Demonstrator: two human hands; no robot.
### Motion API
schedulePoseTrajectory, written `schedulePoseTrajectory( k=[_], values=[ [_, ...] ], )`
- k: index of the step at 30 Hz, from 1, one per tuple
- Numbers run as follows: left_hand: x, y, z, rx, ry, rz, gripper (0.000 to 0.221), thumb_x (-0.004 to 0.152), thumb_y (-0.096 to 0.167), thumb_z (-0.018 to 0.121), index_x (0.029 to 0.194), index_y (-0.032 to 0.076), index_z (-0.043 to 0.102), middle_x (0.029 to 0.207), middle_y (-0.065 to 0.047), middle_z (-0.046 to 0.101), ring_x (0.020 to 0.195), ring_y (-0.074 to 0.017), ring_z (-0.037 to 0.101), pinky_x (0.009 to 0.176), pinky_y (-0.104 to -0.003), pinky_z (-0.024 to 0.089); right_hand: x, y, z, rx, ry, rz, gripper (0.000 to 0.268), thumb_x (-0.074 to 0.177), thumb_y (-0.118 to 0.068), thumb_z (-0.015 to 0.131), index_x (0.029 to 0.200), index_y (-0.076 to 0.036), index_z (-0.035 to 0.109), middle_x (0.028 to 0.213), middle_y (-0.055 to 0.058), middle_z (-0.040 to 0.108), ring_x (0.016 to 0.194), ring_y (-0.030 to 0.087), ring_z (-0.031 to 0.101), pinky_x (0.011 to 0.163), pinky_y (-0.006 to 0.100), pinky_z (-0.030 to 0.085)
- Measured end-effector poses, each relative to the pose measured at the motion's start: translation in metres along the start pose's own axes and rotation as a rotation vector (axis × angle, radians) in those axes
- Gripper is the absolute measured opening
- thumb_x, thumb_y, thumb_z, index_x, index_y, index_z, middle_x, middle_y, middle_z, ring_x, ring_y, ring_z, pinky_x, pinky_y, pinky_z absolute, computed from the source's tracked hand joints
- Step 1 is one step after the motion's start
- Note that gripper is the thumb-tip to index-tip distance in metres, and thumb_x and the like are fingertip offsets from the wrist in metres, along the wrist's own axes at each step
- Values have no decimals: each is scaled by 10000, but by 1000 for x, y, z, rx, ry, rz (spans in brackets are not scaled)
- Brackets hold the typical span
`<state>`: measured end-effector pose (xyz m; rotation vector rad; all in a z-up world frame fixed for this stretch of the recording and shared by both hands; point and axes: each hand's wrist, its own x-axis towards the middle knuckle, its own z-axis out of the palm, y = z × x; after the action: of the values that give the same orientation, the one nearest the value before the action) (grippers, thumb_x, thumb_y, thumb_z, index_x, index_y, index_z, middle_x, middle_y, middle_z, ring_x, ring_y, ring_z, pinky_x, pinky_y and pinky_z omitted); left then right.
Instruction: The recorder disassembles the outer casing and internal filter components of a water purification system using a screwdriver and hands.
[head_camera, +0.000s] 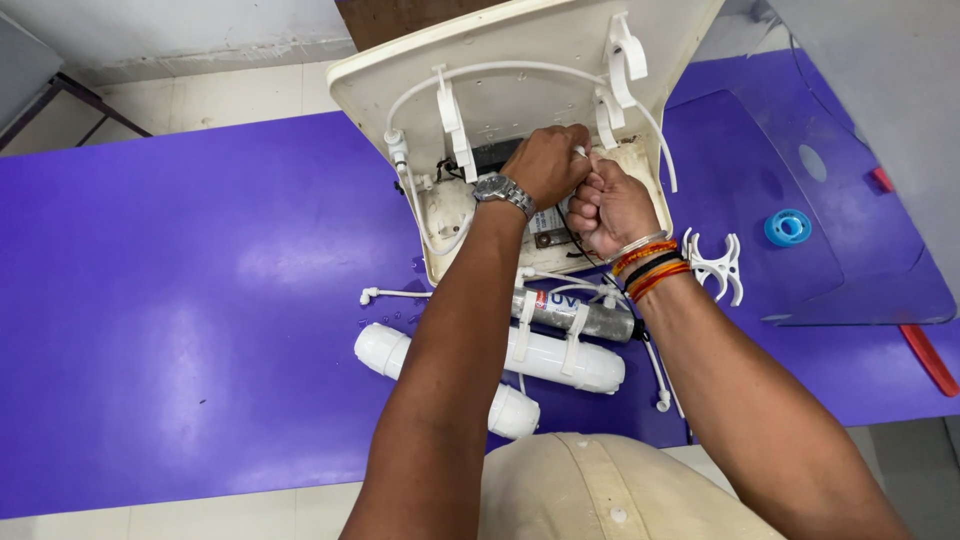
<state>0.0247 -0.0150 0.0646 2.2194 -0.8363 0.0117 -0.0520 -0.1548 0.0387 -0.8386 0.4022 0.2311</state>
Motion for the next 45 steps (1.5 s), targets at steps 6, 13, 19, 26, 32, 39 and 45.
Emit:
schedulePoseTrajectory(
  k=[6,13,19,26,32,39,45],
  values=[
    [2,-27,-4,12,16,-172,251,852,162,593,1061,46,669,1020,-242,716,931,-404,698,872,-471,548,-57,5,26,-32,-55,-156,414,1067,-326,569,720,-172,403,574,-36,356,500,113,372,445,273,336],
    [-2,3,-6,71,-7,-125,212,842,136,630,1020,52,710,1013,-227,710,953,-396,688,894,-479,527,-93,14,-42,-366,163,-205,434,1070,-401,498,727,-142,433,602,-13,419,522,138,414,481,289,383],
    [-10,9,9,-175,144,-279,207,816,175,687,972,56,752,888,-187,764,825,-326,740,804,-407,574,-143,37,-121,-410,380,-143,394,1081,-369,494,786,-108,504,656,7,467,567,139,441,513,287,382],
    [-19,28,91,-846,190,-459,150,884,129,717,992,29,748,853,-86,774,666,-119,717,596,-290,589,-186,69,-189,-822,564,-150,316,1042,-299,575,915,-30,682,716,15,592,639,119,538,573,280,453],
    [-45,102,130,-803,7,-521,203,895,166,699,1055,42,715,844,-102,765,637,-163,698,586,-334,568,-194,87,-224,-1004,560,-203,348,1020,-319,604,909,-9,715,715,36,645,640,115,564,608,275,489],
    [-80,98,163,-479,-5,-348,182,881,168,715,992,29,756,854,-155,755,783,-260,745,764,-365,584,-208,80,-180,-1314,661,-47,331,1020,-342,642,967,-31,741,689,103,638,616,169,537,598,336,469],
    [-91,93,148,-364,7,-319,202,806,154,724,969,37,740,923,-183,731,882,-335,710,801,-425,559,-199,79,-163,-1495,510,-363,270,899,-264,725,951,0,746,819,98,658,632,185,618,597,331,508]
  ],
)
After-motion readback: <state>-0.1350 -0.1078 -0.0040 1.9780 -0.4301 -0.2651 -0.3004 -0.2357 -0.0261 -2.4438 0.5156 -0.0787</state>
